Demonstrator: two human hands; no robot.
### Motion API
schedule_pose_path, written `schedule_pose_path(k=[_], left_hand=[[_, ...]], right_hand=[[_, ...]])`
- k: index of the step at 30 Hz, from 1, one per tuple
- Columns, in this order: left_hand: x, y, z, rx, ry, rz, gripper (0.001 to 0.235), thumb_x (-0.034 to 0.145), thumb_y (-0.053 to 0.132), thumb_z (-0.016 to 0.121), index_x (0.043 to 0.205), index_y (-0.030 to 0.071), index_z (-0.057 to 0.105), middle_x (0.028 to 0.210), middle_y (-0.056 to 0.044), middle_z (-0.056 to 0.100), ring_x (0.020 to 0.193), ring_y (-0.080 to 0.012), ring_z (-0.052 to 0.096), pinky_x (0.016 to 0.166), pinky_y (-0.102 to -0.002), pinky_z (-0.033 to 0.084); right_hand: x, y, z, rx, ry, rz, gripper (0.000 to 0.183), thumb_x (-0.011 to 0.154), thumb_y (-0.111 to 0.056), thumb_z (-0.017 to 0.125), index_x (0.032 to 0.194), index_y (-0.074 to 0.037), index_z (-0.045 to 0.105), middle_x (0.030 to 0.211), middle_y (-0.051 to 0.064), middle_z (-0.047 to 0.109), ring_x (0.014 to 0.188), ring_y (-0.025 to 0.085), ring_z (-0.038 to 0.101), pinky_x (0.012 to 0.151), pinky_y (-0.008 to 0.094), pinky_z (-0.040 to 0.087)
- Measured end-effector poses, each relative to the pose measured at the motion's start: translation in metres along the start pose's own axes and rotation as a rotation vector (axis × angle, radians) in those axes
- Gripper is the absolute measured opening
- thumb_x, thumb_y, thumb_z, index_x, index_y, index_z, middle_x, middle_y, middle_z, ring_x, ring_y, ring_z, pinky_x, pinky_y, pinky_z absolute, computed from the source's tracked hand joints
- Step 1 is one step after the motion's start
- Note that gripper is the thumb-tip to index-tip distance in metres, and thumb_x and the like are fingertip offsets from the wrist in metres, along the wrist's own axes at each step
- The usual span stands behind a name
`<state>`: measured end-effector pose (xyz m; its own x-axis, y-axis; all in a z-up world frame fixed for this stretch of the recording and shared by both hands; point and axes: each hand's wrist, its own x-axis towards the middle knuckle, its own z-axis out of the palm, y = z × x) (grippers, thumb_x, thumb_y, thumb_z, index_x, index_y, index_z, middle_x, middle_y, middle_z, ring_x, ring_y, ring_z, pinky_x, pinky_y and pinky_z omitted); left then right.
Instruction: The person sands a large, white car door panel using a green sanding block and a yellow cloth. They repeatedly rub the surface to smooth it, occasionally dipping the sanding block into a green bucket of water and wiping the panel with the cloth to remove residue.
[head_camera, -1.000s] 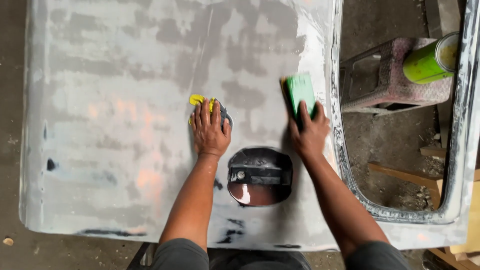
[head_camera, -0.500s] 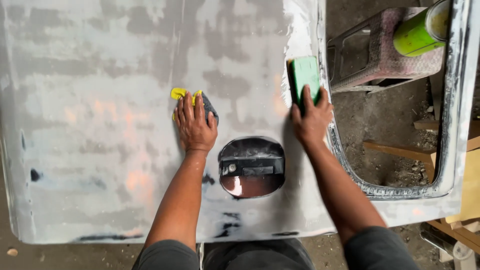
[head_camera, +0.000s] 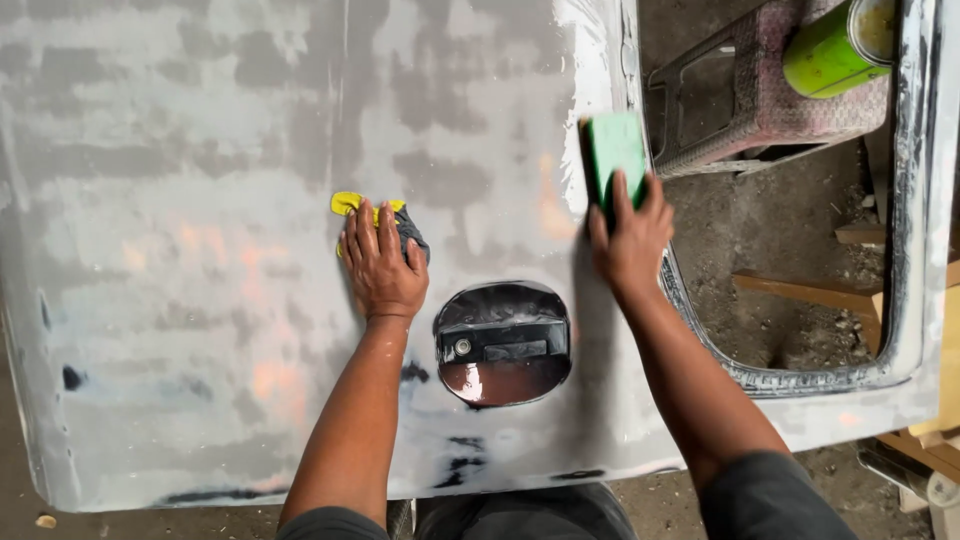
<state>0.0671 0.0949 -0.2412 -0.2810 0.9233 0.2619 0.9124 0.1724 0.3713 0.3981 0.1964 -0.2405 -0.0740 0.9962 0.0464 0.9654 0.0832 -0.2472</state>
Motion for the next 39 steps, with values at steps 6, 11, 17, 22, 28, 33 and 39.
schedule_pose_path(k=[6, 11, 17, 22, 28, 33, 39], left_hand=[[0.005, -0.004, 0.000, 0.004, 0.010, 0.022, 0.064, 0.096, 0.026, 0.061, 0.154, 0.004, 0.046, 0.163, -0.021, 0.036, 0.150, -0.0421, 0.034, 0.123, -0.060, 0.024], [0.004, -0.001, 0.000, 0.001, 0.008, 0.014, 0.064, 0.095, 0.026, 0.060, 0.154, 0.004, 0.046, 0.163, -0.021, 0.036, 0.150, -0.0426, 0.034, 0.122, -0.061, 0.025], [0.005, 0.001, -0.002, 0.002, 0.018, 0.004, 0.064, 0.096, 0.027, 0.061, 0.154, 0.004, 0.046, 0.162, -0.021, 0.036, 0.151, -0.0427, 0.034, 0.123, -0.060, 0.025], [0.001, -0.002, -0.003, -0.001, 0.000, -0.012, 0.064, 0.095, 0.027, 0.061, 0.153, 0.005, 0.046, 0.162, -0.021, 0.036, 0.151, -0.0430, 0.033, 0.122, -0.060, 0.025], [0.003, -0.001, -0.002, -0.006, -0.014, -0.018, 0.063, 0.095, 0.028, 0.061, 0.152, 0.005, 0.046, 0.162, -0.021, 0.036, 0.151, -0.0425, 0.032, 0.123, -0.060, 0.024], [0.001, -0.002, -0.001, -0.015, -0.022, -0.030, 0.065, 0.093, 0.027, 0.060, 0.152, 0.004, 0.046, 0.162, -0.021, 0.035, 0.151, -0.0428, 0.031, 0.124, -0.059, 0.023], [0.002, -0.002, 0.000, -0.011, -0.027, -0.034, 0.064, 0.094, 0.027, 0.060, 0.152, 0.005, 0.046, 0.162, -0.021, 0.035, 0.151, -0.0422, 0.031, 0.124, -0.058, 0.022]], right_hand=[[0.043, -0.099, 0.001, 0.142, -0.061, -0.114, 0.076, 0.093, -0.027, 0.069, 0.163, -0.026, 0.040, 0.161, 0.028, 0.030, 0.128, 0.044, 0.046, 0.105, 0.054, 0.040], [-0.100, -0.071, -0.039, 0.165, -0.133, -0.403, 0.077, 0.083, -0.031, 0.073, 0.155, -0.028, 0.045, 0.156, 0.022, 0.036, 0.128, 0.043, 0.047, 0.105, 0.055, 0.040], [-0.081, 0.012, -0.015, 0.039, -0.018, -0.185, 0.071, 0.089, -0.033, 0.074, 0.155, -0.022, 0.050, 0.158, 0.028, 0.036, 0.127, 0.048, 0.046, 0.105, 0.059, 0.039], [0.054, -0.080, 0.009, 0.173, 0.135, -0.132, 0.064, 0.094, -0.027, 0.075, 0.153, -0.016, 0.053, 0.155, 0.033, 0.035, 0.129, 0.051, 0.044, 0.107, 0.059, 0.039], [-0.023, -0.170, -0.027, 0.222, -0.086, -0.539, 0.074, 0.086, -0.023, 0.074, 0.155, -0.024, 0.047, 0.153, 0.026, 0.039, 0.121, 0.048, 0.050, 0.102, 0.057, 0.040], [-0.081, -0.083, -0.020, 0.103, -0.155, -0.375, 0.078, 0.081, -0.031, 0.077, 0.152, -0.030, 0.047, 0.155, 0.024, 0.038, 0.119, 0.043, 0.049, 0.100, 0.055, 0.041], [0.067, -0.059, 0.010, 0.057, 0.074, -0.267, 0.073, 0.093, -0.030, 0.077, 0.159, -0.026, 0.047, 0.159, 0.027, 0.036, 0.125, 0.047, 0.047, 0.104, 0.058, 0.041]])
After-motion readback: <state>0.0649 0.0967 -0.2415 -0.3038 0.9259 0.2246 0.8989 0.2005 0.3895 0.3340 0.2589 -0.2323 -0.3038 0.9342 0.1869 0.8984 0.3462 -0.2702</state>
